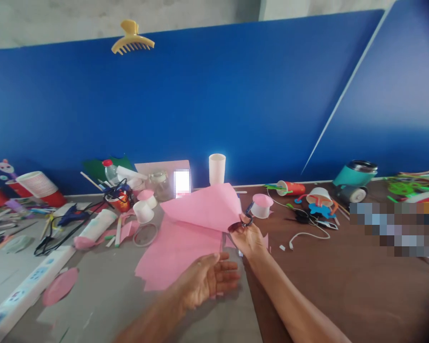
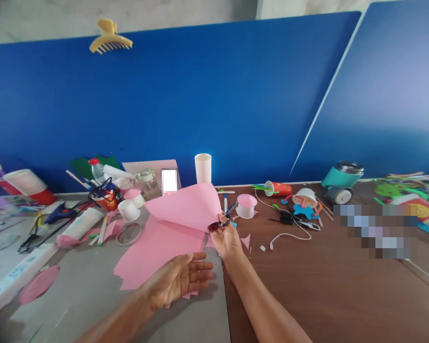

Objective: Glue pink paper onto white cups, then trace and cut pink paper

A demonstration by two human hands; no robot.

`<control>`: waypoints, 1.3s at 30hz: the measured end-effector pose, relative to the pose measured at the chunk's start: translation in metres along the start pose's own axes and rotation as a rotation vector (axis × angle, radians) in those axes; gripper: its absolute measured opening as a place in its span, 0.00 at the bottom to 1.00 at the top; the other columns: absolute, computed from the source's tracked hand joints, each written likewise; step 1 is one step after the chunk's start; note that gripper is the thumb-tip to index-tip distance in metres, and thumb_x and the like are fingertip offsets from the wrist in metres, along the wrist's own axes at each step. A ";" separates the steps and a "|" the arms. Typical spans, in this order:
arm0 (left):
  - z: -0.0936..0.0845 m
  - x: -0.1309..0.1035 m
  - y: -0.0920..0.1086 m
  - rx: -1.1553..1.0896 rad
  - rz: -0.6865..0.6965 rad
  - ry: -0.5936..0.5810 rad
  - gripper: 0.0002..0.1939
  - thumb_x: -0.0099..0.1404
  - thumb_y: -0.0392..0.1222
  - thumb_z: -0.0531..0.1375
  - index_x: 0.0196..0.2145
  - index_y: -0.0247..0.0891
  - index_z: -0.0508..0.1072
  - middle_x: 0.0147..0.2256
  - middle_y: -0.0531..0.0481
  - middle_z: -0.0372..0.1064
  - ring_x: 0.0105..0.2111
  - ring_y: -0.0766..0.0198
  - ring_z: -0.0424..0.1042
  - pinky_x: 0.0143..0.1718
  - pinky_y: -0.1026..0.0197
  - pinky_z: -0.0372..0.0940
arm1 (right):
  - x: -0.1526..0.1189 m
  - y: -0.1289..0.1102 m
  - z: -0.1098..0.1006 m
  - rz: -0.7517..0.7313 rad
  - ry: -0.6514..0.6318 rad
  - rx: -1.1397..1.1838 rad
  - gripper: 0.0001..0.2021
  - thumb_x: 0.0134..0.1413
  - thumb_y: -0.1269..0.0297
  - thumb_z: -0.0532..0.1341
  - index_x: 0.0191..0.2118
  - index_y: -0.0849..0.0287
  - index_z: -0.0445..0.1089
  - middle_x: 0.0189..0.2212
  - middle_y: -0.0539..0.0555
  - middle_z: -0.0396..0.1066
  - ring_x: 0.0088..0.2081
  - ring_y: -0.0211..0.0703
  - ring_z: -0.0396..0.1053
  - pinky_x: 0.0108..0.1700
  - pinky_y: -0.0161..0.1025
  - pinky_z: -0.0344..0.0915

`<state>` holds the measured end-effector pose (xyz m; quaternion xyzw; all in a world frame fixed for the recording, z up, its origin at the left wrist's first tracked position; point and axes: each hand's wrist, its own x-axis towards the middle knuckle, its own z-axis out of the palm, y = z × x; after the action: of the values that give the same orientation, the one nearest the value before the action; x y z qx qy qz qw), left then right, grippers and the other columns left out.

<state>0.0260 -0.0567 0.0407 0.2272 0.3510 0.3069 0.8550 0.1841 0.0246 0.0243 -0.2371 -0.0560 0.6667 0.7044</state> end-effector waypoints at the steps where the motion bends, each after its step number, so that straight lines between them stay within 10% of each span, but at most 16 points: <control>1: 0.002 0.010 0.001 -0.039 -0.009 0.034 0.14 0.64 0.47 0.63 0.41 0.34 0.72 0.40 0.41 0.76 0.40 0.55 0.78 0.48 0.52 0.66 | 0.000 0.000 0.000 -0.002 -0.008 -0.004 0.10 0.43 0.68 0.72 0.28 0.55 0.69 0.12 0.38 0.59 0.15 0.31 0.58 0.24 0.32 0.67; 12: -0.027 0.056 0.023 -0.225 0.270 0.034 0.17 0.62 0.55 0.64 0.39 0.38 0.73 0.39 0.44 0.75 0.39 0.56 0.76 0.43 0.54 0.67 | -0.015 -0.006 0.010 -0.006 -0.237 -0.209 0.17 0.39 0.55 0.71 0.38 0.52 0.74 0.28 0.52 0.78 0.38 0.52 0.76 0.42 0.49 0.74; 19: -0.010 0.054 0.030 -0.228 0.334 -0.020 0.22 0.62 0.56 0.63 0.46 0.38 0.72 0.41 0.43 0.77 0.45 0.50 0.75 0.46 0.49 0.70 | -0.026 -0.008 0.015 0.015 -0.321 -0.320 0.21 0.40 0.47 0.69 0.41 0.49 0.75 0.31 0.55 0.78 0.43 0.56 0.74 0.39 0.52 0.73; 24: -0.015 0.029 0.055 0.010 0.443 0.314 0.04 0.62 0.38 0.64 0.36 0.38 0.75 0.38 0.45 0.78 0.45 0.51 0.76 0.43 0.55 0.73 | -0.011 -0.008 0.007 -0.072 -0.216 -0.235 0.14 0.39 0.54 0.71 0.34 0.52 0.74 0.29 0.52 0.76 0.38 0.52 0.74 0.38 0.49 0.72; 29: -0.039 -0.018 0.107 0.341 0.655 0.479 0.26 0.53 0.35 0.69 0.50 0.41 0.71 0.38 0.51 0.79 0.40 0.55 0.79 0.39 0.59 0.74 | 0.004 0.005 -0.004 -0.186 -0.115 -0.335 0.13 0.34 0.63 0.75 0.26 0.52 0.70 0.24 0.44 0.71 0.27 0.38 0.67 0.32 0.36 0.68; 33: -0.059 -0.044 0.134 0.424 0.540 0.511 0.27 0.50 0.33 0.71 0.49 0.36 0.72 0.35 0.45 0.80 0.34 0.53 0.80 0.32 0.60 0.74 | 0.003 0.014 -0.006 -0.190 -0.130 -0.437 0.14 0.33 0.62 0.75 0.29 0.54 0.72 0.24 0.45 0.68 0.27 0.36 0.64 0.30 0.34 0.64; 39: -0.088 -0.043 0.104 0.080 0.531 0.410 0.21 0.65 0.54 0.59 0.48 0.38 0.75 0.33 0.46 0.80 0.39 0.51 0.79 0.38 0.55 0.75 | 0.002 0.018 -0.009 -0.119 -0.141 -0.517 0.20 0.30 0.63 0.77 0.35 0.56 0.75 0.24 0.45 0.69 0.26 0.36 0.64 0.28 0.34 0.61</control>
<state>-0.1015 0.0031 0.0663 0.2774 0.4559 0.5441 0.6474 0.1713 0.0237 0.0084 -0.3582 -0.2871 0.6028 0.6526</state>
